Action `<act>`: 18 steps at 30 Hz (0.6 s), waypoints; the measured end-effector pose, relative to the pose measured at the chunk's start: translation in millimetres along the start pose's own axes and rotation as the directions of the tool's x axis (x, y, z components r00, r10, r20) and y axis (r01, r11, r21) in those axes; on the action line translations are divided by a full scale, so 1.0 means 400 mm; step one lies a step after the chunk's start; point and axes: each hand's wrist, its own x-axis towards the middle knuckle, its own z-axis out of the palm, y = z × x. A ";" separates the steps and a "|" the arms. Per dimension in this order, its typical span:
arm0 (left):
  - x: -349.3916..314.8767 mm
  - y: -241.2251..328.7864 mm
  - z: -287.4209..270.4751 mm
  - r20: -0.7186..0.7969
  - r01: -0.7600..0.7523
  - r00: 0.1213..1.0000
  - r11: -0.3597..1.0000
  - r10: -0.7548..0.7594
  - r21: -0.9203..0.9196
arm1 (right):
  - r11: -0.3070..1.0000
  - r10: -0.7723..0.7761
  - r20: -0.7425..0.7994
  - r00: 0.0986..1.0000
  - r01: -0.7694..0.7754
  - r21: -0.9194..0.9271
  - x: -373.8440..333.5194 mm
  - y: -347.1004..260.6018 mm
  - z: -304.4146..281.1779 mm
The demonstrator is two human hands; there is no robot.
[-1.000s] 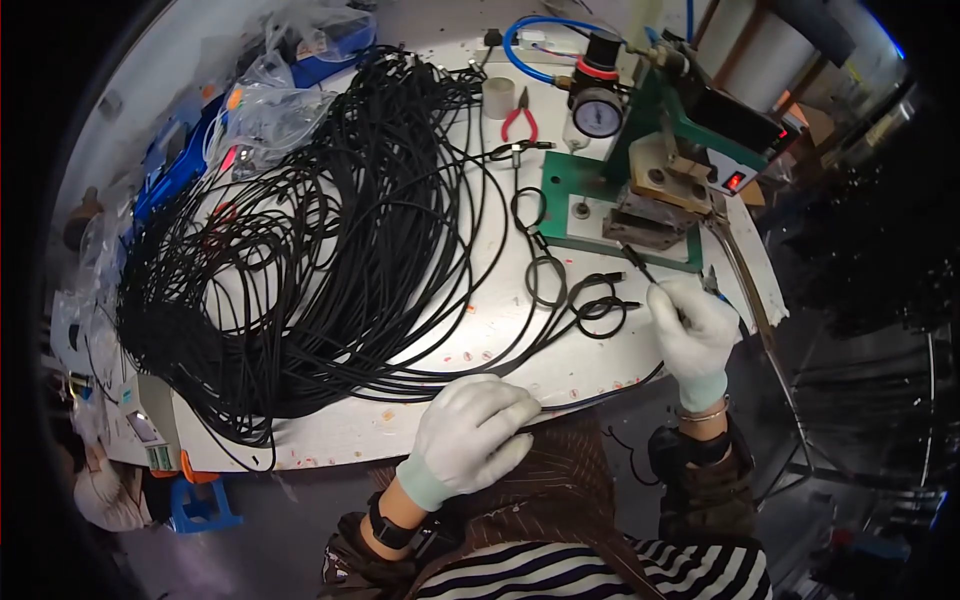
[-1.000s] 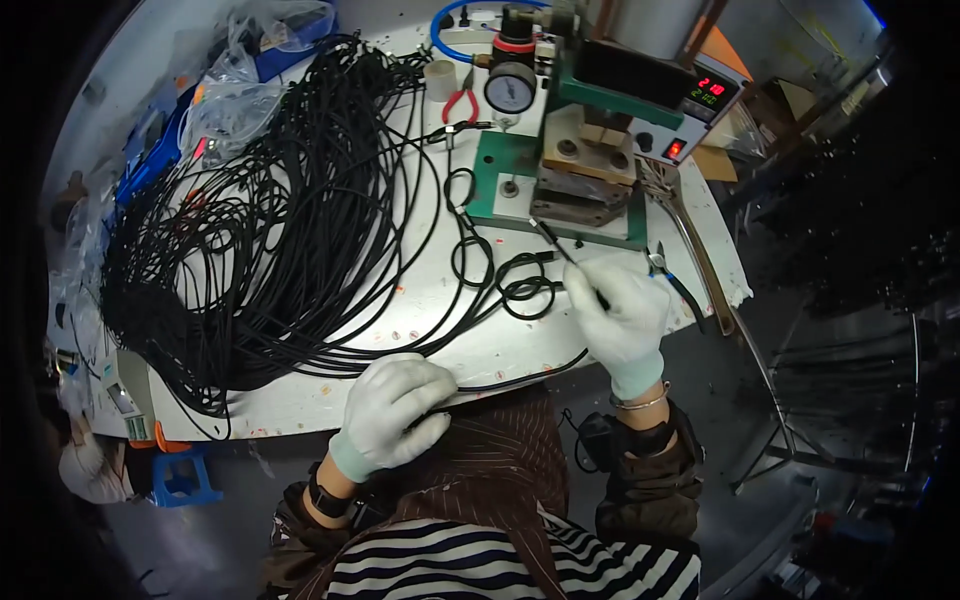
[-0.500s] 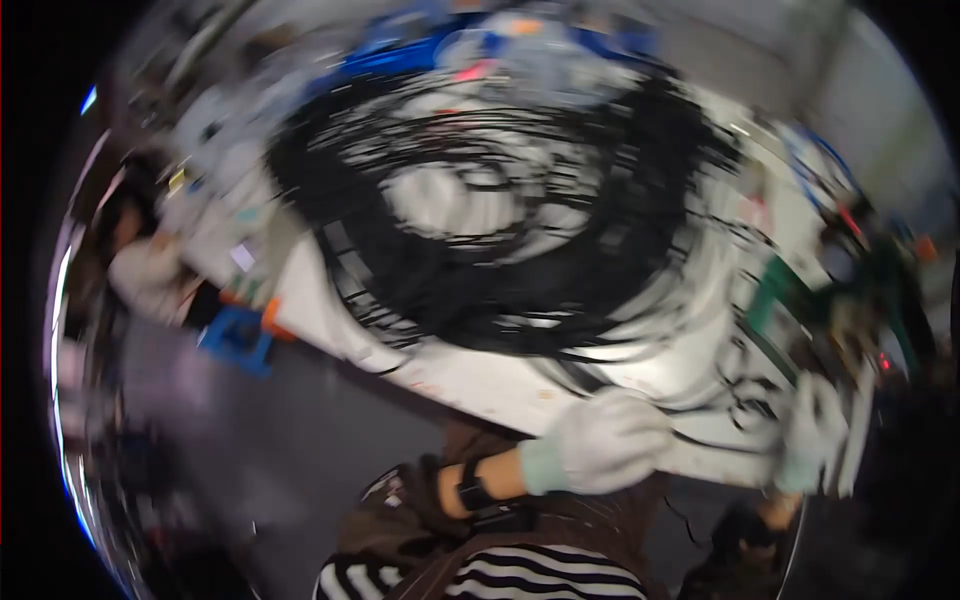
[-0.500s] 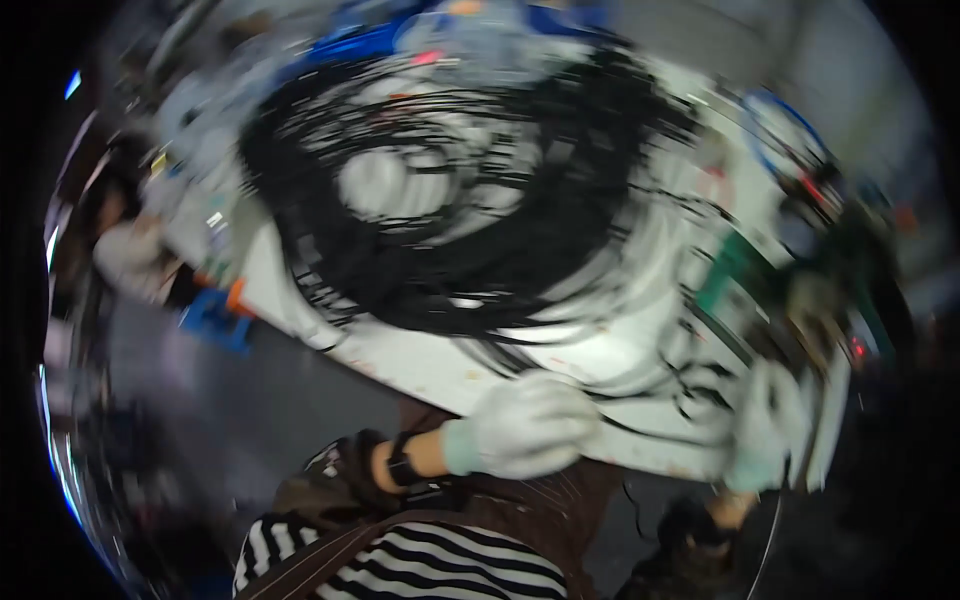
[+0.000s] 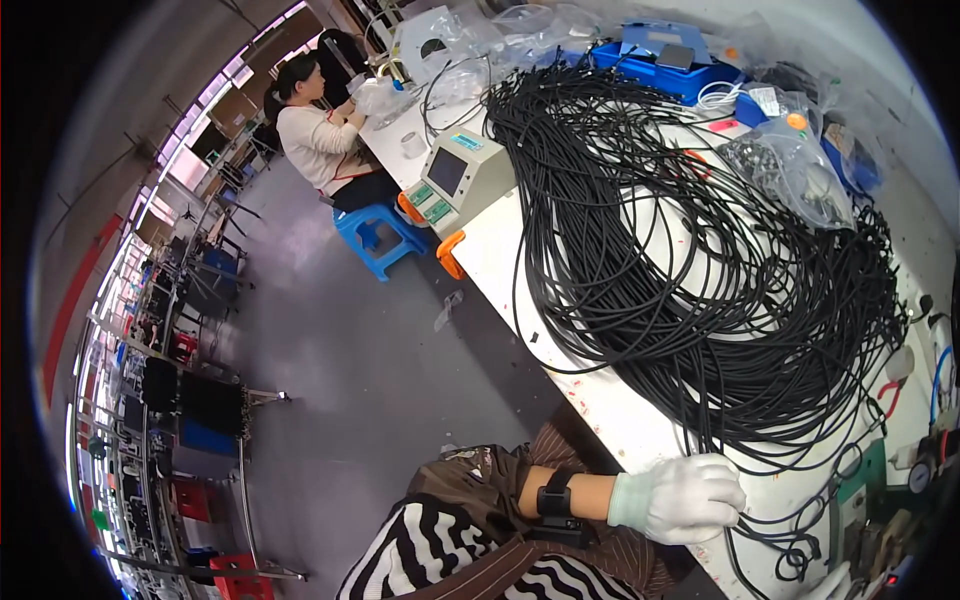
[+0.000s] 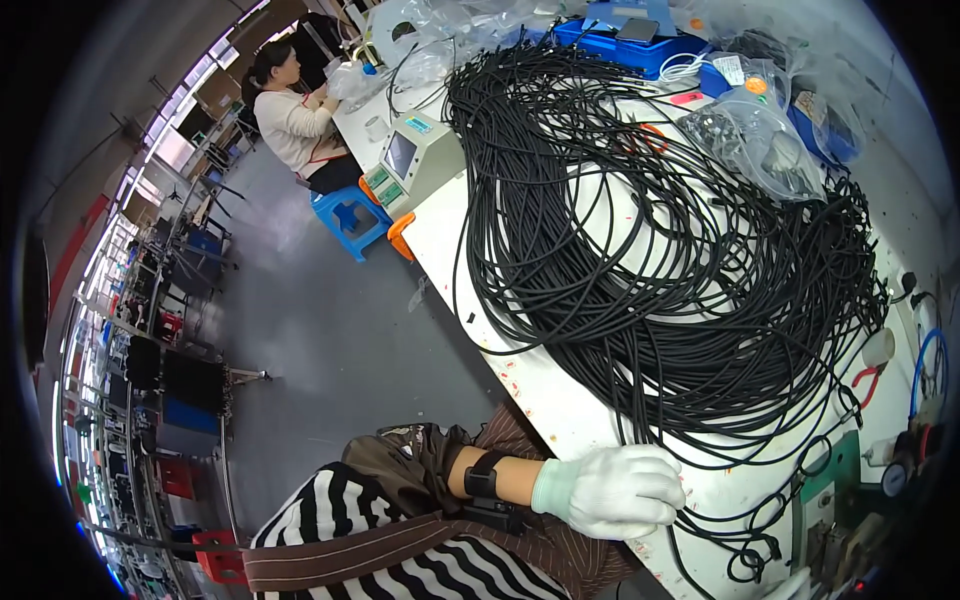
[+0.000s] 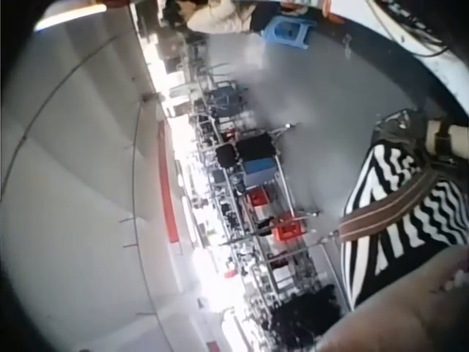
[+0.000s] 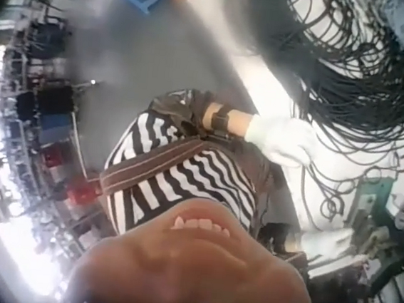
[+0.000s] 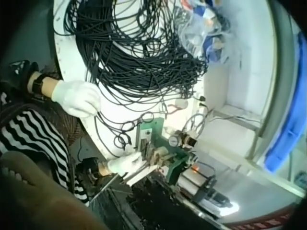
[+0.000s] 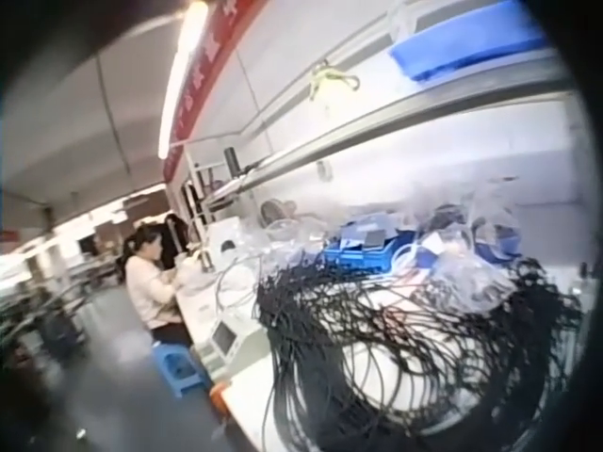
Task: The person processes black cables by inserting the ends into a machine, then gathers a bundle of cables and uses shears to trim the ends. Finally, they pick up a bag of small components and attach them to the cable ends.
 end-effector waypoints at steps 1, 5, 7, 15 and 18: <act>0.002 -0.002 -0.001 -0.004 0.007 1.000 1.000 -0.007 -0.024 | 1.000 0.000 0.002 1.000 0.000 0.001 -0.002 -0.004 0.006; 0.008 -0.009 -0.002 0.003 0.011 1.000 0.998 -0.011 -0.055 | 0.964 0.152 -0.046 0.987 -0.138 0.227 -0.019 -0.012 0.019; 0.007 -0.008 -0.002 0.005 0.016 1.000 0.998 -0.016 -0.060 | 0.985 0.095 -0.055 0.994 -0.086 0.148 -0.009 0.002 0.021; 0.008 -0.004 -0.004 0.029 0.031 0.999 0.998 -0.030 -0.052 | 0.977 0.075 -0.045 0.996 -0.065 0.202 -0.023 -0.025 0.032; 0.005 -0.005 -0.001 0.031 0.038 0.999 0.998 -0.037 -0.046 | 0.987 -0.039 -0.062 0.997 0.048 0.153 -0.020 -0.006 0.033</act>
